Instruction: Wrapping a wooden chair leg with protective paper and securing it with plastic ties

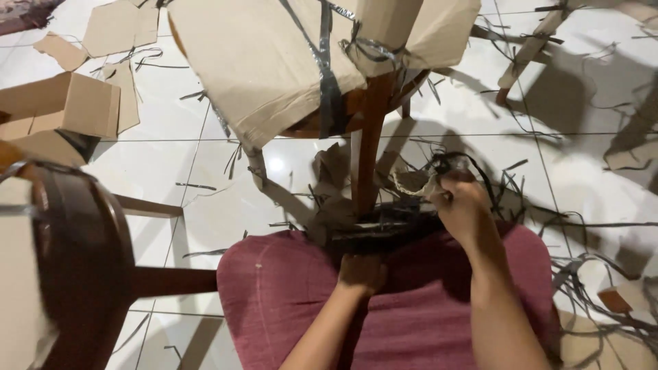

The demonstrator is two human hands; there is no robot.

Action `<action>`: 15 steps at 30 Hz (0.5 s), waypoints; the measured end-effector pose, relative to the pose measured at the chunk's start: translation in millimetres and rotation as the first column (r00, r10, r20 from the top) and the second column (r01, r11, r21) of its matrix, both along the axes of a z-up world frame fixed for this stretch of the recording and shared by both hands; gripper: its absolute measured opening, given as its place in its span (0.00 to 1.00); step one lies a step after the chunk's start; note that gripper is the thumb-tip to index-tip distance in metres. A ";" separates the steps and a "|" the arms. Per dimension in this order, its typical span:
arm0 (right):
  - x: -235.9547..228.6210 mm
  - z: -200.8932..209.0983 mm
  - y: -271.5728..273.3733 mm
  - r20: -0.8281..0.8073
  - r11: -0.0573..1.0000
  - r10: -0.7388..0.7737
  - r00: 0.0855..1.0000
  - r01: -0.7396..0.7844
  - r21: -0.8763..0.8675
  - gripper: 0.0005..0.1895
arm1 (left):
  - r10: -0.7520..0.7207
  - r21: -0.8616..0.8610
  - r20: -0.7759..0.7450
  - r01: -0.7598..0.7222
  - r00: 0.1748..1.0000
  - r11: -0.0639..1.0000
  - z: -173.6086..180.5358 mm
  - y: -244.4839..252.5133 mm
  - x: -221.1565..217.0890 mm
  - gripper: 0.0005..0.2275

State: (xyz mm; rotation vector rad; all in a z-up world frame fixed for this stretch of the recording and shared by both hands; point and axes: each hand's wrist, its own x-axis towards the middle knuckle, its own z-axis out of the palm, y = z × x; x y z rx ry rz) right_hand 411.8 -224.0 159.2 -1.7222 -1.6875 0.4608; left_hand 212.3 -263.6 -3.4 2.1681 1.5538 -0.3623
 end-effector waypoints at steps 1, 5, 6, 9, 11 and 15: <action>1.2 -4.9 -4.4 0.056 0.998 0.005 0.998 -0.008 0.068 0.12 | 0.038 -0.025 0.155 -0.035 0.987 0.999 -11.5 -4.0 0.0 0.23; -4.5 16.8 -15.6 0.020 0.978 0.043 0.999 -0.046 0.205 0.11 | 0.244 -0.331 0.405 -0.107 0.881 0.937 -31.5 13.3 6.5 0.40; -6.2 30.3 -18.2 0.028 0.974 0.046 0.999 -0.051 0.220 0.11 | 0.240 -0.317 0.415 -0.108 0.877 0.942 -49.7 19.3 9.1 0.40; -7.2 49.5 -30.3 -0.107 0.983 0.086 0.991 -0.067 0.169 0.09 | 0.266 -0.368 0.293 -0.148 0.918 0.918 -68.2 15.5 16.4 0.40; -2.9 44.6 -25.9 -0.158 0.991 0.117 0.980 -0.104 0.089 0.18 | 0.296 -0.346 0.176 -0.222 0.939 0.912 -22.7 6.0 17.5 0.36; -14.2 73.5 -32.1 -0.174 0.977 0.212 0.962 -0.205 0.060 0.21 | 0.318 -0.286 0.240 -0.246 0.917 0.926 -15.8 7.7 14.4 0.32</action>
